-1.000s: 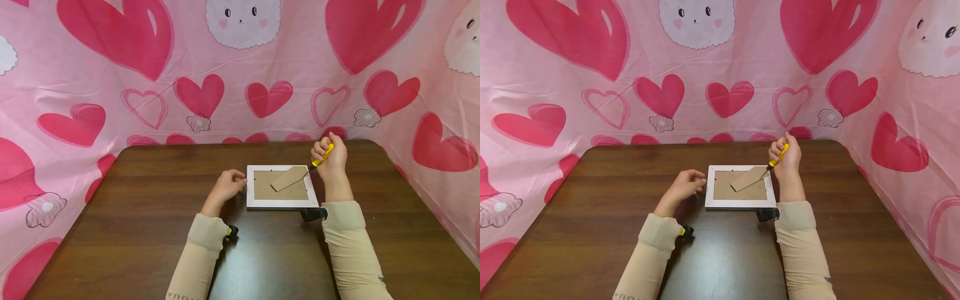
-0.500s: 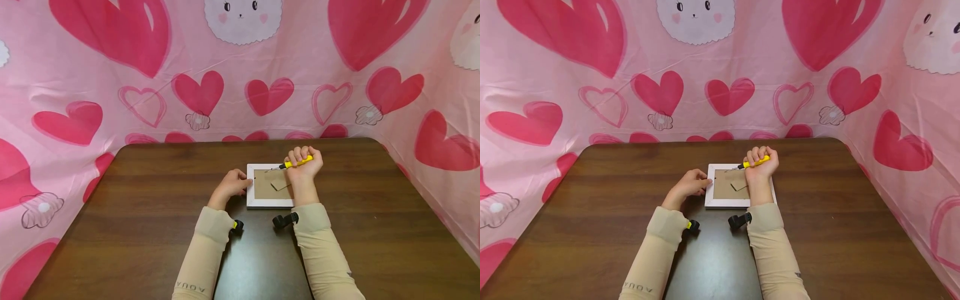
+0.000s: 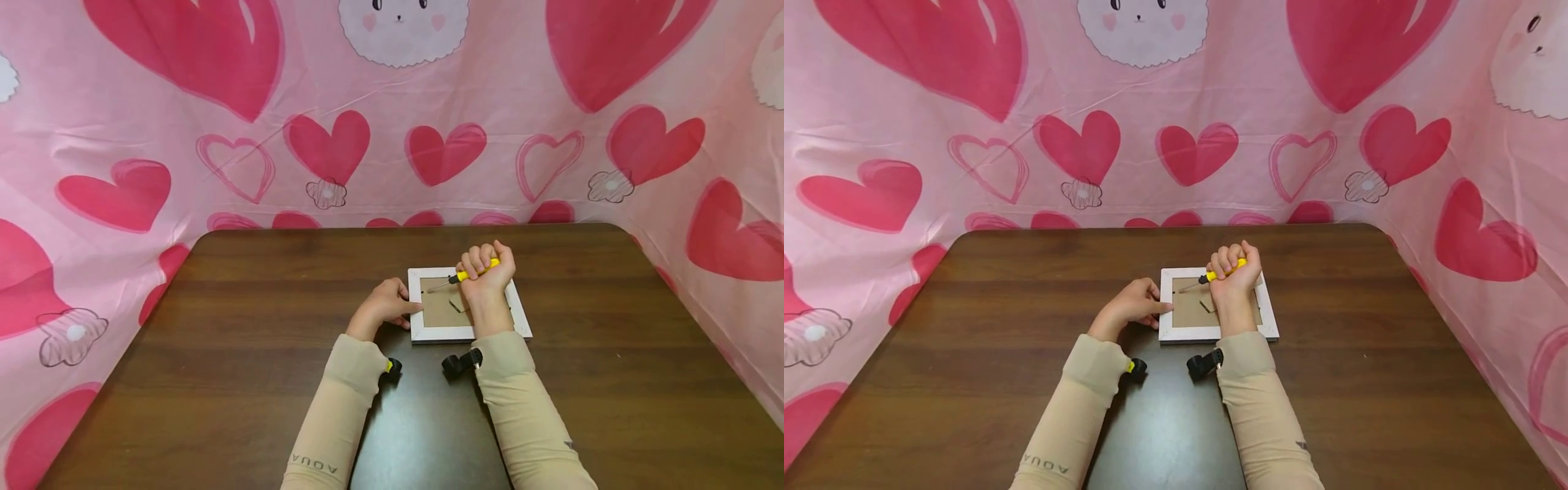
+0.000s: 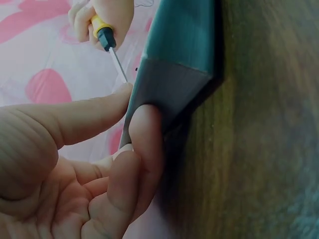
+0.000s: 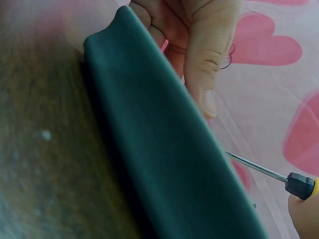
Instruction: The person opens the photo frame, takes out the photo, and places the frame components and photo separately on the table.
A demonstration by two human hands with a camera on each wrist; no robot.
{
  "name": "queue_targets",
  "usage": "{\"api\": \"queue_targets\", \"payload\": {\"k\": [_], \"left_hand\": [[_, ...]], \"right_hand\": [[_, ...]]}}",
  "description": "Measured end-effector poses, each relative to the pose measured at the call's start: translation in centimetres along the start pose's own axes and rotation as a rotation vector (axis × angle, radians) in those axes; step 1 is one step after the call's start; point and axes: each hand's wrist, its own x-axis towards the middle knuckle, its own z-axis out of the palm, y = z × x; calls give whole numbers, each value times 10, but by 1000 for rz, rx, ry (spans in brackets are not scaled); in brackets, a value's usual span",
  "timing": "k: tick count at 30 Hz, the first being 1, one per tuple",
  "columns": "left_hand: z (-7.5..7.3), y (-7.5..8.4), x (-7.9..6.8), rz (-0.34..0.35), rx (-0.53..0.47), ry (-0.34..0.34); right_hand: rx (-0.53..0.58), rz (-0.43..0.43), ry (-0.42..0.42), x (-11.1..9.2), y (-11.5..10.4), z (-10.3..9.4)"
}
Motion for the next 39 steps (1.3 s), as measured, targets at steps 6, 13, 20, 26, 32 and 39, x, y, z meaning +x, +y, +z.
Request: {"api": "queue_targets", "payload": {"k": [6, 13, 20, 26, 32, 39], "left_hand": [[-1, 2, -1, -6, 4, 5], [2, 1, 1, 2, -2, -21], [2, 0, 2, 15, -37, -72], [2, -1, 4, 10, -59, -97], [1, -1, 7, 21, -61, -108], [0, 0, 7, 16, -43, -126]], "right_hand": [[-5, 10, 20, 2, 3, -2], [-22, 4, 45, 3, 6, -5], [-5, 1, 43, 4, 8, -8], [34, -8, 42, 4, 10, -9], [49, -39, 62, 5, 13, -8], [103, -53, 163, 3, 17, -9]]}}
